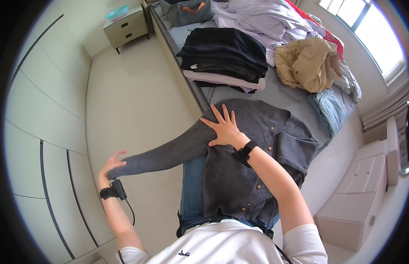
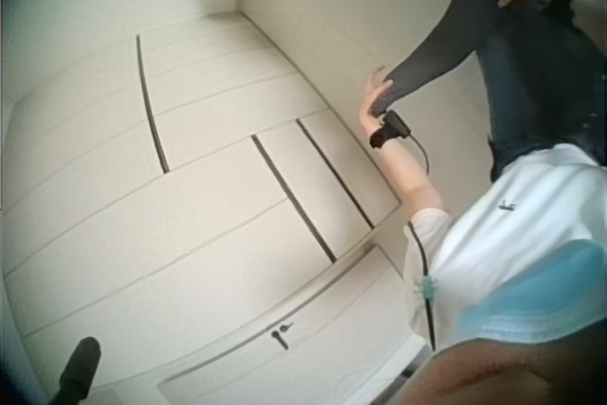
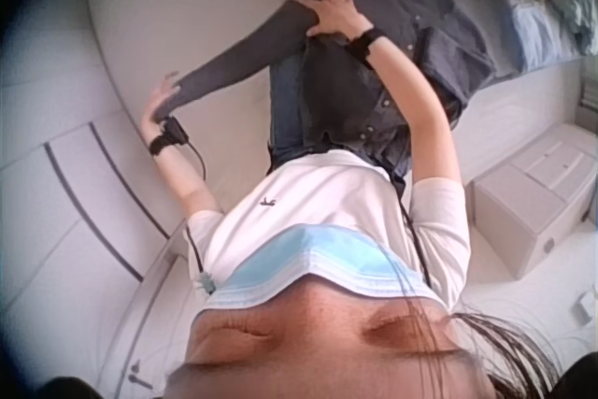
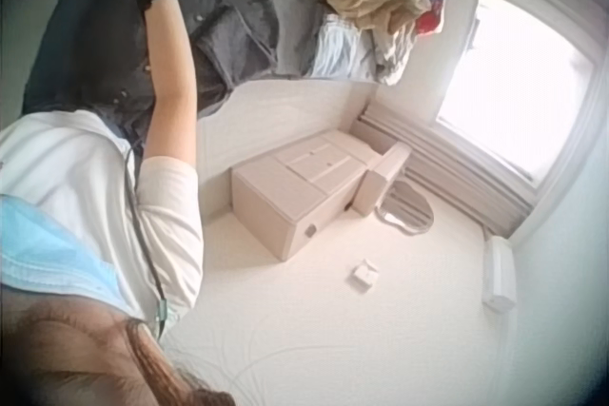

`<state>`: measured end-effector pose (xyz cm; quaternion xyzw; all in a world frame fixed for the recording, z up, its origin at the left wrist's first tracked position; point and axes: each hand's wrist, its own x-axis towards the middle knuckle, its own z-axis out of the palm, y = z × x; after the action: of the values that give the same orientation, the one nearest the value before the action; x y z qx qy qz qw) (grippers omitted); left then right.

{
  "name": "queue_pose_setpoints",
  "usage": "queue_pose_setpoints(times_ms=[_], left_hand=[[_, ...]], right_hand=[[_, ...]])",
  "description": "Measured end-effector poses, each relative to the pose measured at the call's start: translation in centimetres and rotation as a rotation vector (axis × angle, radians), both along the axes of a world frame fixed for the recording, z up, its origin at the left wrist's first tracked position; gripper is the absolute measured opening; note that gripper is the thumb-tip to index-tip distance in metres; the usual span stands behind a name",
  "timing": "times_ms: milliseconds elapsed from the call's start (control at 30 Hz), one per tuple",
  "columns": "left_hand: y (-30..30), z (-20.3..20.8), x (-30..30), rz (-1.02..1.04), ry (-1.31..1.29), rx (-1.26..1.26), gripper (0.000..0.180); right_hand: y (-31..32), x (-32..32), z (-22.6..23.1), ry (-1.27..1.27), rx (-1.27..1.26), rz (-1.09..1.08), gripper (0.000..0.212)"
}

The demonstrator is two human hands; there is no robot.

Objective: The recorder is folding several different items of clothing including a sweater, a shirt, and a vest on a bed.

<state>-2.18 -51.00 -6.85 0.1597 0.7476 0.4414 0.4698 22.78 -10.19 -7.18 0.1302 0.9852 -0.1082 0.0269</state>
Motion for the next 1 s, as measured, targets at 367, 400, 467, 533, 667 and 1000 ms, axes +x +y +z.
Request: queue_pose_setpoints(times_ms=[367,400,467,533,667,1000], left_hand=[[20.7,1.8,6.1,-0.069,-0.074,0.258,0.033],[22.7,0.7,7.1,-0.004,-0.103,0.255,0.033],[26.2,-0.5,9.0,0.024,-0.156,0.229,0.034],[28.5,-1.2,10.7,0.119,-0.387,0.301,0.038],[29.2,-1.9,12.6,0.214,-0.441,0.368,0.041],[23.1,-7.7,8.9,0.021,0.316,-0.272,0.065]], right_hand=[[1.0,2.3,1.7,0.059,-0.076,-0.017,0.088],[1.1,2.5,1.8,0.074,-0.114,-0.037,0.087],[1.5,2.8,1.7,0.106,-0.101,-0.067,0.083],[1.5,2.9,2.0,0.138,-0.091,-0.089,0.079],[0.9,2.9,2.9,0.177,-0.065,-0.109,0.065],[0.2,0.0,1.3,0.478,-0.237,-0.038,0.039]])
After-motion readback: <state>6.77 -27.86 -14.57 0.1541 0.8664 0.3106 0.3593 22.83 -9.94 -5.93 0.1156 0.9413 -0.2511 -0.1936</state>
